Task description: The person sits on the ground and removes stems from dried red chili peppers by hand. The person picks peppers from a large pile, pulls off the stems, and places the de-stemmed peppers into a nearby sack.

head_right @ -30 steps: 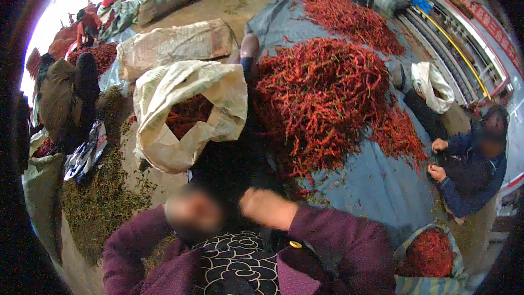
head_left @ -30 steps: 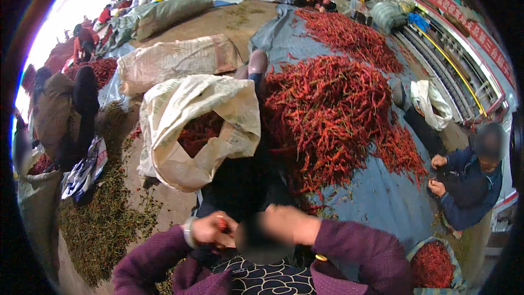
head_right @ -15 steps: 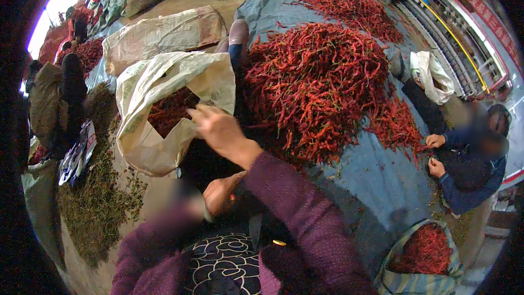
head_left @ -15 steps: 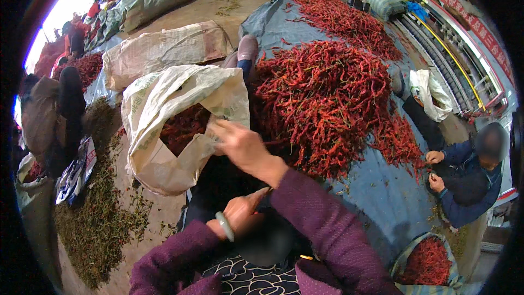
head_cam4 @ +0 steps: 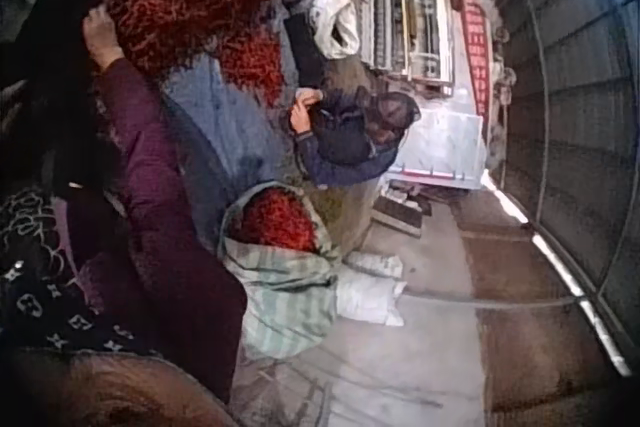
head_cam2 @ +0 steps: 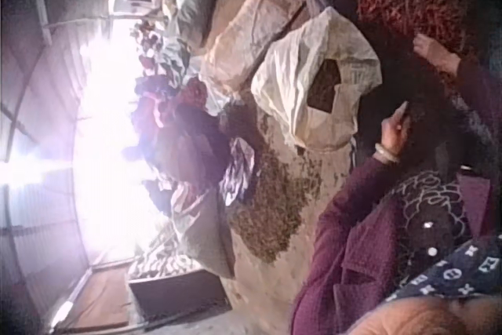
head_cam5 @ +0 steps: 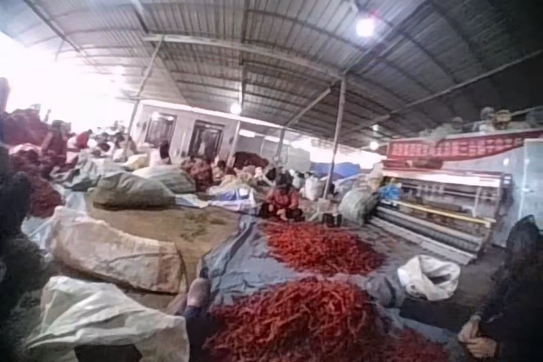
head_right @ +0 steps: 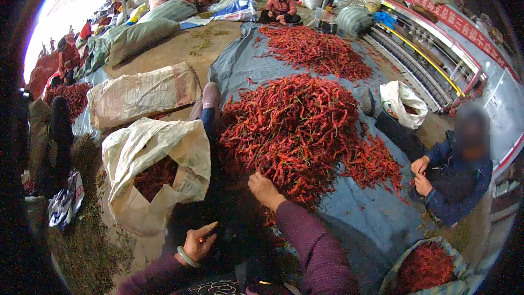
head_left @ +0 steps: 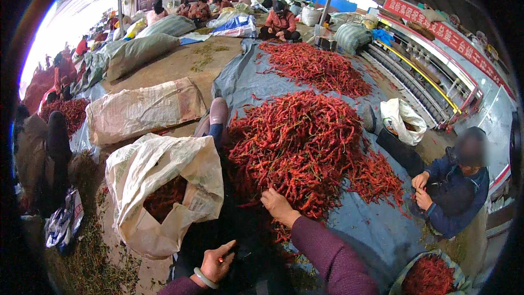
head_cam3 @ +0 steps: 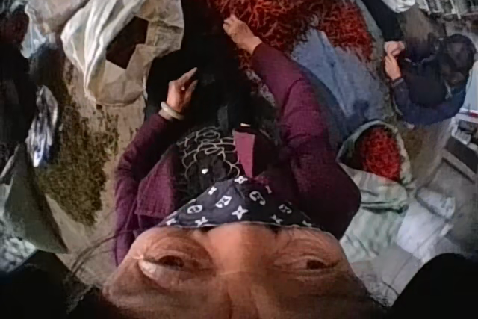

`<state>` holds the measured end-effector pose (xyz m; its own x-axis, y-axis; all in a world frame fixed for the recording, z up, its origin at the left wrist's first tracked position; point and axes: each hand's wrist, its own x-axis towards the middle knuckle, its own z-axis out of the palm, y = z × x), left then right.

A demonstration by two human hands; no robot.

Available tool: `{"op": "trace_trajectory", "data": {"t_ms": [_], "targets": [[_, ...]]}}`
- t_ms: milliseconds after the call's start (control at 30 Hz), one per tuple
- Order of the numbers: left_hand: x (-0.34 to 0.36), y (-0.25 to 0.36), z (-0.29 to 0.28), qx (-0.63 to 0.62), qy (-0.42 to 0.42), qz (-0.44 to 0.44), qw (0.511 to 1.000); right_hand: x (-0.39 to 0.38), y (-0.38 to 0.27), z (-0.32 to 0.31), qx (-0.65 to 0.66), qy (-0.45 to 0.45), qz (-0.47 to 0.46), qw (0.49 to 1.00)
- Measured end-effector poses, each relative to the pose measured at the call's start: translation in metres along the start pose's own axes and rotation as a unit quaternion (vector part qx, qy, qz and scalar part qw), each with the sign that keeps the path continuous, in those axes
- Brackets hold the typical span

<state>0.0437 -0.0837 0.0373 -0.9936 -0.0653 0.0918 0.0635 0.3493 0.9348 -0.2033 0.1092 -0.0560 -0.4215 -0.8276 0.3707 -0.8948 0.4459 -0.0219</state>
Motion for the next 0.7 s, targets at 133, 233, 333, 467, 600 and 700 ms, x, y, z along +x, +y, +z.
{"op": "trace_trajectory", "data": {"t_ms": [133, 233, 333, 467, 600, 700], "targets": [[0.021, 0.019, -0.007, 0.096, -0.019, 0.024, 0.995, 0.021, -0.035, -0.062, 0.197, 0.161, 0.143, 0.956], [0.047, 0.025, 0.007, 0.042, 0.046, 0.094, 0.994, 0.023, -0.076, -0.110, 0.302, 0.206, 0.234, 0.901], [0.063, 0.014, 0.034, -0.106, 0.027, 0.075, 0.991, -0.004, -0.101, -0.110, 0.434, 0.185, 0.337, 0.815], [0.056, 0.017, 0.061, -0.172, -0.016, 0.042, 0.984, -0.064, -0.103, -0.059, 0.426, 0.198, 0.345, 0.812], [0.039, -0.002, 0.072, -0.097, -0.035, 0.040, 0.994, -0.080, -0.133, -0.072, 0.532, 0.154, 0.420, 0.719], [0.032, 0.006, 0.058, -0.218, -0.138, -0.097, 0.961, -0.063, -0.152, -0.109, 0.712, 0.137, 0.452, 0.519]]}}
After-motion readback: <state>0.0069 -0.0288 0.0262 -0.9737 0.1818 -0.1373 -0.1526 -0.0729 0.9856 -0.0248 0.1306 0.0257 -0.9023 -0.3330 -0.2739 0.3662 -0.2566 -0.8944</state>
